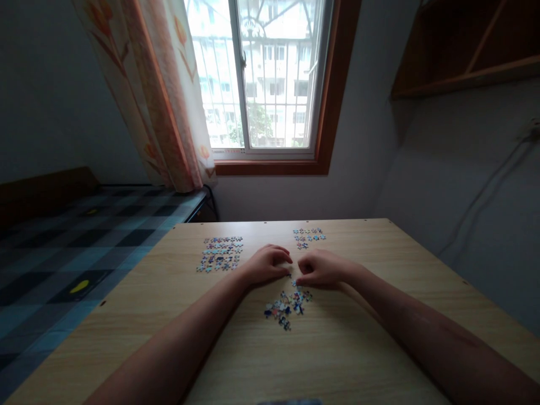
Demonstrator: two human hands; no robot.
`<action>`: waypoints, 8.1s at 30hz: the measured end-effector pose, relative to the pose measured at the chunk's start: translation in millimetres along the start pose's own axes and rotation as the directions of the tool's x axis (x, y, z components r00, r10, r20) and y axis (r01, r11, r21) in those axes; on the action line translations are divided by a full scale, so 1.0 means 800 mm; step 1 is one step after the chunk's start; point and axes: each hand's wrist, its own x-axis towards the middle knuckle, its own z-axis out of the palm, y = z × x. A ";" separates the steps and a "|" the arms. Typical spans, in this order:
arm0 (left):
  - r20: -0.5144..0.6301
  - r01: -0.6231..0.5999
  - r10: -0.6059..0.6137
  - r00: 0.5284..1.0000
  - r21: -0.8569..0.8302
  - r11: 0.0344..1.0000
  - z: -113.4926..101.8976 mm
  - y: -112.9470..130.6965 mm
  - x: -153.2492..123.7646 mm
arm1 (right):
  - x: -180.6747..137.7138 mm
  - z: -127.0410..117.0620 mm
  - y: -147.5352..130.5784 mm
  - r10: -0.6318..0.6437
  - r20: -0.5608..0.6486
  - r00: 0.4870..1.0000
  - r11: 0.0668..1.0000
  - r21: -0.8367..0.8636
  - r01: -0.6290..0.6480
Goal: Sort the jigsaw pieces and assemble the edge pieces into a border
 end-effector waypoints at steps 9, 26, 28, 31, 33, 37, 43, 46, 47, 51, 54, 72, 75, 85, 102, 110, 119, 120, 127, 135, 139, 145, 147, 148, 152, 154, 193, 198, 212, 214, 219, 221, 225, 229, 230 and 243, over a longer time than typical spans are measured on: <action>-0.101 -0.065 0.072 0.992 0.073 0.995 0.010 0.000 0.004 | 0.001 -0.014 0.051 0.132 -0.101 0.986 0.991 0.026 -0.130; -0.087 -0.065 0.094 0.992 0.290 0.955 0.009 0.012 0.000 | 0.008 0.005 0.074 0.325 -0.518 0.791 0.906 -0.071 -0.418; -0.088 -0.066 0.095 0.992 0.291 0.955 0.010 0.011 0.000 | 0.009 0.006 0.074 0.335 -0.530 0.779 0.897 -0.074 -0.436; -0.092 -0.068 0.099 0.991 0.293 0.954 0.011 0.011 0.000 | 0.011 0.007 0.075 0.348 -0.539 0.767 0.887 -0.075 -0.456; -0.093 -0.067 0.099 0.991 0.299 0.952 0.011 0.011 0.000 | 0.012 0.007 0.074 0.356 -0.542 0.761 0.882 -0.073 -0.465; -0.084 -0.055 0.085 0.993 0.307 0.950 0.010 0.012 0.001 | 0.012 0.008 0.074 0.360 -0.549 0.754 0.883 -0.059 -0.465; -0.072 -0.043 0.070 0.995 0.318 0.947 0.008 0.018 0.000 | 0.011 0.007 0.079 0.349 -0.549 0.759 0.905 -0.014 -0.426; -0.067 -0.049 0.074 0.995 0.329 0.943 0.007 0.019 -0.001 | 0.010 0.007 0.081 0.315 -0.533 0.785 0.924 -0.016 -0.382; -0.068 -0.049 0.076 0.995 0.331 0.942 0.007 0.020 -0.001 | 0.010 0.007 0.082 0.305 -0.530 0.791 0.928 -0.020 -0.371; -0.070 -0.059 0.087 0.994 0.332 0.942 0.007 0.019 -0.002 | 0.010 0.008 0.082 0.274 -0.533 0.801 0.938 -0.036 -0.345; -0.088 -0.051 0.084 0.993 0.332 0.942 0.009 0.019 -0.002 | 0.009 0.009 0.079 0.253 -0.554 0.793 0.944 -0.039 -0.329; -0.353 0.182 -0.064 0.933 0.314 0.932 0.007 0.018 -0.003 | 0.004 0.009 0.012 -0.394 -0.277 0.877 0.906 -0.276 0.320; -0.349 0.190 -0.074 0.934 0.312 0.931 0.007 0.018 -0.003 | -0.003 -0.013 0.026 -0.264 -0.165 0.950 0.947 -0.229 0.223; -0.310 0.169 -0.072 0.948 0.300 0.939 0.006 0.014 -0.004 | -0.021 -0.046 0.094 0.148 -0.179 0.973 0.984 -0.074 -0.163; -0.287 0.173 -0.080 0.955 0.316 0.933 0.006 0.015 -0.005 | -0.006 -0.016 0.110 0.111 -0.426 0.898 0.963 -0.178 -0.203; -0.295 0.190 -0.095 0.951 0.311 0.931 0.006 0.017 -0.003 | -0.006 -0.022 0.092 0.079 -0.507 0.858 0.988 -0.076 -0.136; -0.264 0.235 -0.147 0.953 0.341 0.910 0.008 0.021 -0.003 | -0.013 -0.023 0.006 -0.075 0.122 0.990 0.994 0.093 0.063; -0.264 0.234 -0.146 0.954 0.343 0.910 0.008 0.021 -0.003 | -0.014 -0.022 0.000 -0.066 0.151 0.986 0.995 0.079 0.054; -0.255 0.243 -0.157 0.954 0.356 0.902 0.008 0.019 -0.002 | -0.017 -0.031 -0.001 0.059 0.246 0.968 0.998 0.003 -0.061; -0.235 0.241 -0.162 0.958 0.366 0.899 0.008 0.017 -0.003 | -0.033 -0.061 0.100 0.366 -0.016 0.930 0.930 -0.030 -0.367; -0.221 0.238 -0.164 0.961 0.368 0.899 0.008 0.016 -0.002 | -0.032 -0.057 0.137 0.365 -0.214 0.906 0.926 -0.016 -0.377; -0.212 0.234 -0.165 0.963 0.362 0.902 0.008 0.014 -0.002 | -0.021 -0.036 0.149 0.333 -0.422 0.843 0.925 -0.027 -0.379; -0.213 0.237 -0.167 0.963 0.364 0.901 0.008 0.014 -0.002 | -0.020 -0.032 0.149 0.319 -0.471 0.822 0.924 -0.038 -0.381; -0.213 0.239 -0.169 0.962 0.366 0.899 0.008 0.015 -0.002 | -0.021 -0.031 0.149 0.311 -0.494 0.812 0.924 -0.043 -0.380; -0.202 0.245 -0.179 0.963 0.376 0.894 0.007 0.018 -0.003 | -0.021 -0.028 0.148 0.249 -0.549 0.798 0.941 -0.059 -0.334; -0.200 0.247 -0.182 0.963 0.378 0.892 0.006 0.018 -0.003 | -0.019 -0.027 0.147 0.185 -0.547 0.816 0.961 -0.074 -0.268; -0.190 0.246 -0.189 0.963 0.351 0.903 0.004 0.019 -0.004 | -0.020 -0.022 0.149 0.081 -0.614 0.785 0.959 -0.165 -0.229; -0.181 0.251 -0.198 0.963 0.354 0.901 0.003 0.020 -0.004 | -0.019 -0.019 0.151 0.071 -0.573 0.817 0.969 -0.155 -0.193; -0.183 0.263 -0.209 0.961 0.359 0.895 0.002 0.023 -0.004 | -0.018 -0.019 0.138 0.022 -0.596 0.803 0.981 -0.141 -0.131; -0.178 0.265 -0.213 0.961 0.360 0.895 0.003 0.023 -0.004 | -0.017 -0.021 0.130 0.004 -0.615 0.789 0.985 -0.134 -0.110; -0.078 0.291 -0.282 0.956 0.343 0.893 -0.004 0.030 -0.001 | -0.011 -0.029 0.086 -0.107 -0.493 0.863 0.993 -0.094 0.070; 0.020 0.281 -0.303 0.953 0.326 0.903 -0.012 0.033 0.001 | -0.008 -0.029 0.061 -0.142 -0.322 0.936 0.990 -0.044 0.135; 0.235 0.219 -0.291 0.928 0.289 0.932 -0.031 0.038 0.003 | -0.007 -0.022 0.015 -0.086 0.035 0.996 0.996 -0.010 0.087; 0.295 0.203 -0.291 0.910 0.295 0.934 -0.040 0.045 -0.002 | -0.009 -0.013 -0.008 -0.033 0.137 0.990 0.997 -0.058 0.041; 0.299 0.200 -0.291 0.909 0.301 0.933 -0.040 0.047 -0.003 | -0.009 -0.011 -0.011 -0.021 0.137 0.990 0.997 -0.068 0.030; 0.258 0.210 -0.290 0.922 0.296 0.932 -0.033 0.035 0.000 | -0.005 -0.011 0.005 0.074 0.146 0.987 0.997 -0.046 -0.068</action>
